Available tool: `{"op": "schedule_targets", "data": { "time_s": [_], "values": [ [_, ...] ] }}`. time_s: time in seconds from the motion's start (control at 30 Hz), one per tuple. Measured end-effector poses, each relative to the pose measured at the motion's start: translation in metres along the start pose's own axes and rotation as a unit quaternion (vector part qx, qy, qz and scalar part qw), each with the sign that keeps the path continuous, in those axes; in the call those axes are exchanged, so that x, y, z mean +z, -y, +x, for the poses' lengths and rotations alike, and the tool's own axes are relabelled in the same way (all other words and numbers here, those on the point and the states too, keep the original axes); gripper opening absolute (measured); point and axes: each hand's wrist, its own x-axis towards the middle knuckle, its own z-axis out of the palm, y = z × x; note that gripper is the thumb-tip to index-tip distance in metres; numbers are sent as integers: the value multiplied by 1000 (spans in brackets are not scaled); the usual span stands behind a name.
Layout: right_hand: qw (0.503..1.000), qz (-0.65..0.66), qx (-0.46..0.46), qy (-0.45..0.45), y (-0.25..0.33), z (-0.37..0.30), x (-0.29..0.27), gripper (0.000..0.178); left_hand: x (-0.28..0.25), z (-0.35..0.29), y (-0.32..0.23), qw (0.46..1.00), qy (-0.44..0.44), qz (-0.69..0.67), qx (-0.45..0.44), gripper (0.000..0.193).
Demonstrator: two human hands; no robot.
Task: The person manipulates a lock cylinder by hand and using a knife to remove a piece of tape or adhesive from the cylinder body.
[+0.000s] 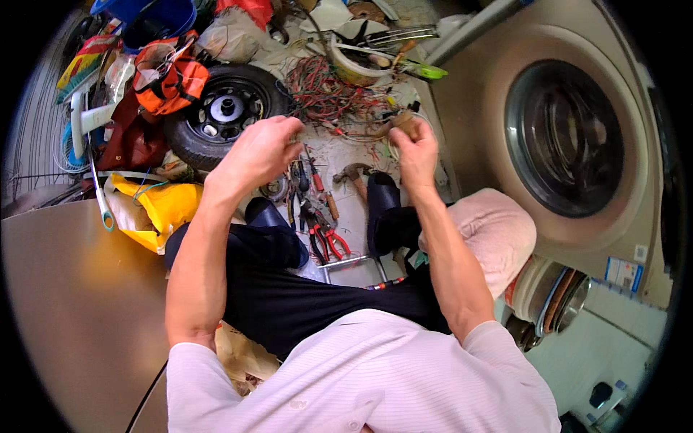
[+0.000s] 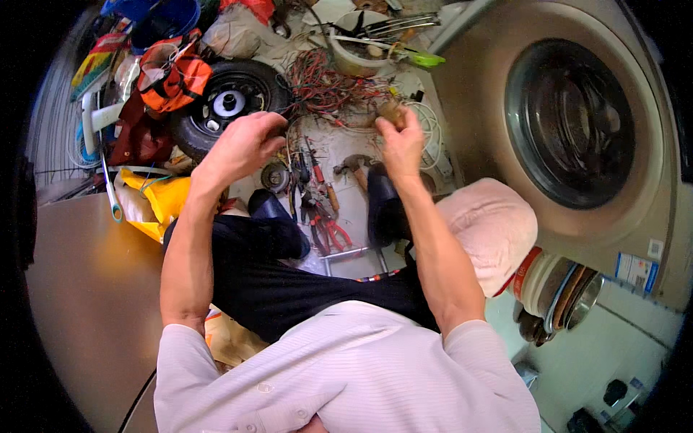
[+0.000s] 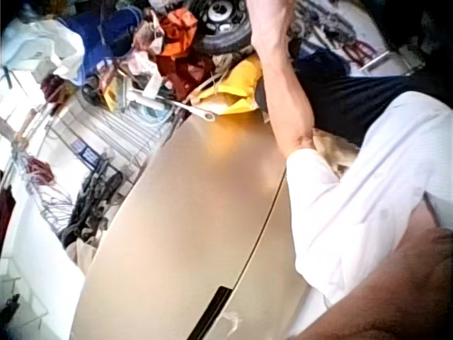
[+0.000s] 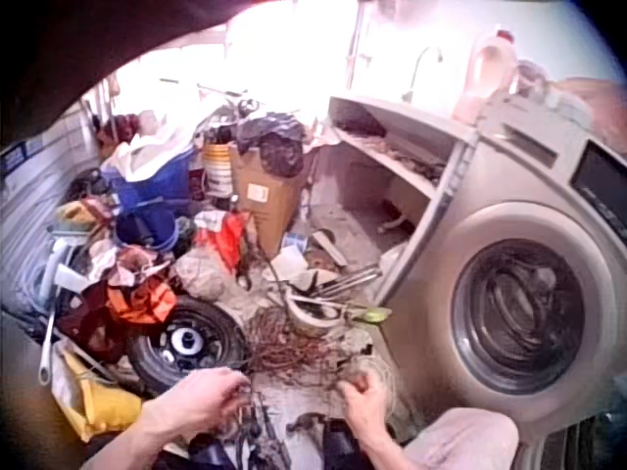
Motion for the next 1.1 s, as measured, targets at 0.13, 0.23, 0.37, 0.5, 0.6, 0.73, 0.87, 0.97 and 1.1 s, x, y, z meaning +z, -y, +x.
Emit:
{"op": "schedule_targets", "data": {
  "time_s": [0.13,0.23,0.37,0.5,0.6,0.73,0.87,0.97,1.1],
  "values": [
    [988,-130,77,4,-130,-9,12,33,-20,6,3,993,23,108,-44,25],
    [951,-265,159,9,-176,-28,24,39,-27,-7,2,999,12,-9,-37,25],
    [941,-274,196,-11,-204,-33,31,35,-32,-17,-3,996,64,20,-66,28],
    [935,-312,167,36,-231,-35,24,32,-33,-16,-7,995,75,12,-68,32],
    [935,-328,131,35,-240,-35,24,31,-37,-15,-6,994,76,11,-81,32],
    [949,-293,100,61,-219,-36,64,26,-43,-17,-1,992,72,20,-102,32],
    [955,-246,50,160,-209,-50,110,25,-59,-20,12,994,17,9,-107,31],
    [947,-214,-16,240,-196,-71,141,21,-68,-25,18,986,-23,52,-155,33],
    [934,-212,-72,277,-201,-93,175,23,-69,-30,17,989,-2,22,-147,33]
  ]
}}
